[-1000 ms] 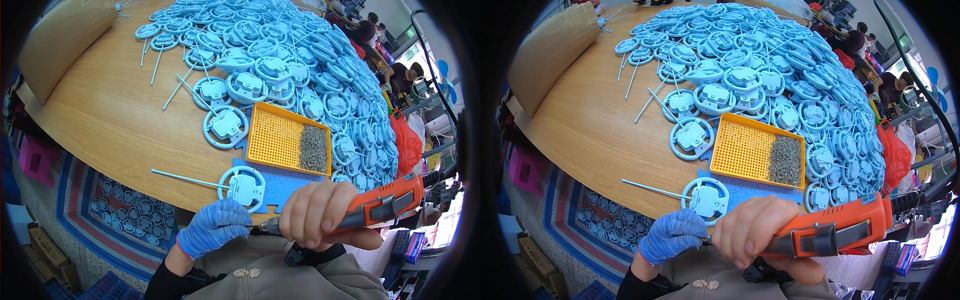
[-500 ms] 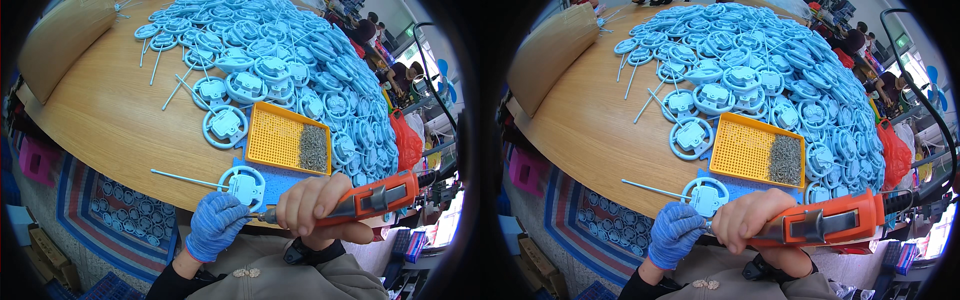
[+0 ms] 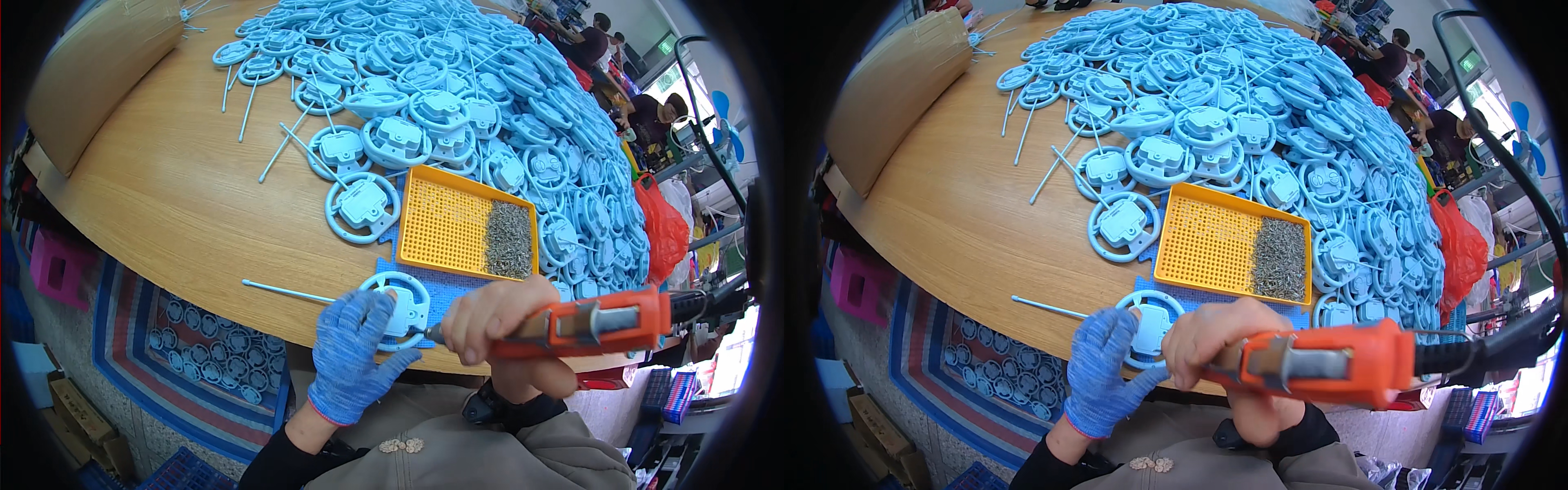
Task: Assembling blue plastic steering-wheel-like components by inserting screws using a power screwdriver.
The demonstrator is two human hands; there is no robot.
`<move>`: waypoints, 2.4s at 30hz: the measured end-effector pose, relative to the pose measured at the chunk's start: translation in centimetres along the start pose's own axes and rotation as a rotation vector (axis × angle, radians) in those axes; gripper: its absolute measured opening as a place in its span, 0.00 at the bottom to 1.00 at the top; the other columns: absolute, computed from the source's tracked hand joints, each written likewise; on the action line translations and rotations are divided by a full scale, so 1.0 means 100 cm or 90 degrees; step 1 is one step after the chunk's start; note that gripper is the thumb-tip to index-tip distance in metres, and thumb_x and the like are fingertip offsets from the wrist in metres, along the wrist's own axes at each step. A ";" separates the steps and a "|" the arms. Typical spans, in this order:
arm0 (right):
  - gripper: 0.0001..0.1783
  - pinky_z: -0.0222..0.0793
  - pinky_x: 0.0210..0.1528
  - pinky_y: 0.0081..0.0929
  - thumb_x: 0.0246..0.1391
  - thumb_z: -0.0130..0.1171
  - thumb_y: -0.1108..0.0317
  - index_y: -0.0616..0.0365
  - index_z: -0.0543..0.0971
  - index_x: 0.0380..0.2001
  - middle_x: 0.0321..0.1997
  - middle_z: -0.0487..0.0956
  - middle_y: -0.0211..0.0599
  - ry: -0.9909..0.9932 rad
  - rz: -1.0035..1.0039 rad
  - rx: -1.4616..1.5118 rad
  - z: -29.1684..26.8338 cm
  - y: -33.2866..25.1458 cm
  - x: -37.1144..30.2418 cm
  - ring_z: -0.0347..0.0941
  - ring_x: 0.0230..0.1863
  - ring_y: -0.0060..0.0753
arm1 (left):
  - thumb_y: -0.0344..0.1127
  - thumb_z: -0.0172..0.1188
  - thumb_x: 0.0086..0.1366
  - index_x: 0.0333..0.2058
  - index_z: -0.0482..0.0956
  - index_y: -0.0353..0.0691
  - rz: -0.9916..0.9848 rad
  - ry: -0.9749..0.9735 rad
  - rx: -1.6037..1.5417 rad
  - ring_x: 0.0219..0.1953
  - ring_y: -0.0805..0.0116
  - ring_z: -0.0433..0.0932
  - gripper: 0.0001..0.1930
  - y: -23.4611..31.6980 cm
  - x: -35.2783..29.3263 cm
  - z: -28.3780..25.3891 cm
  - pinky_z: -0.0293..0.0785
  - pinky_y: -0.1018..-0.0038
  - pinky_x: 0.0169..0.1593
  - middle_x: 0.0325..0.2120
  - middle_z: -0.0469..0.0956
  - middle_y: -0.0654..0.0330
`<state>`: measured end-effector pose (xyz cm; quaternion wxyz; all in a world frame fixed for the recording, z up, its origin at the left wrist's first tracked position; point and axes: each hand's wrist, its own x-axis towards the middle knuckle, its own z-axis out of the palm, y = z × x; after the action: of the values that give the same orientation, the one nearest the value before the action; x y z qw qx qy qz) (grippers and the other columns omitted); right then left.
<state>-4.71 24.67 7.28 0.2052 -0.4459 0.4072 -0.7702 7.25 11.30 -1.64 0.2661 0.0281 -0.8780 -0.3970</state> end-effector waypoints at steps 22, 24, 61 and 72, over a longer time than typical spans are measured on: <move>0.34 0.70 0.31 0.24 0.38 0.75 0.43 0.59 0.73 0.37 0.27 0.75 0.34 0.100 0.111 -0.068 -0.013 0.012 -0.013 0.74 0.29 0.27 | 0.62 0.70 0.41 0.43 0.79 0.49 -0.075 -0.161 0.252 0.33 0.59 0.71 0.32 0.007 0.026 0.009 0.62 0.60 0.36 0.36 0.72 0.56; 0.31 0.70 0.30 0.27 0.45 0.68 0.41 0.58 0.71 0.35 0.24 0.75 0.35 0.068 0.099 -0.136 -0.014 0.010 -0.011 0.73 0.26 0.29 | 0.61 0.70 0.41 0.44 0.79 0.49 -0.080 -0.164 0.255 0.33 0.59 0.72 0.33 0.007 0.027 0.011 0.63 0.60 0.36 0.37 0.72 0.56; 0.32 0.69 0.25 0.28 0.48 0.66 0.41 0.57 0.69 0.40 0.25 0.73 0.35 0.317 -0.018 -0.095 -0.089 0.033 0.026 0.70 0.24 0.31 | 0.37 0.73 0.42 0.58 0.68 0.41 -0.001 -0.211 0.329 0.59 0.43 0.65 0.41 -0.037 0.093 -0.063 0.62 0.55 0.61 0.55 0.69 0.46; 0.26 0.72 0.25 0.25 0.49 0.69 0.50 0.58 0.71 0.39 0.25 0.74 0.34 0.341 -0.041 -0.092 -0.121 0.055 0.042 0.72 0.24 0.27 | 0.27 0.64 0.46 0.56 0.71 0.42 0.167 -0.364 0.295 0.53 0.47 0.71 0.34 -0.092 0.163 -0.030 0.65 0.58 0.59 0.52 0.73 0.49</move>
<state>-17.49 24.02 1.73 0.0334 -0.2526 0.4867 -0.8356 -6.77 -1.27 0.71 0.0462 -0.1367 -0.9792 -0.1424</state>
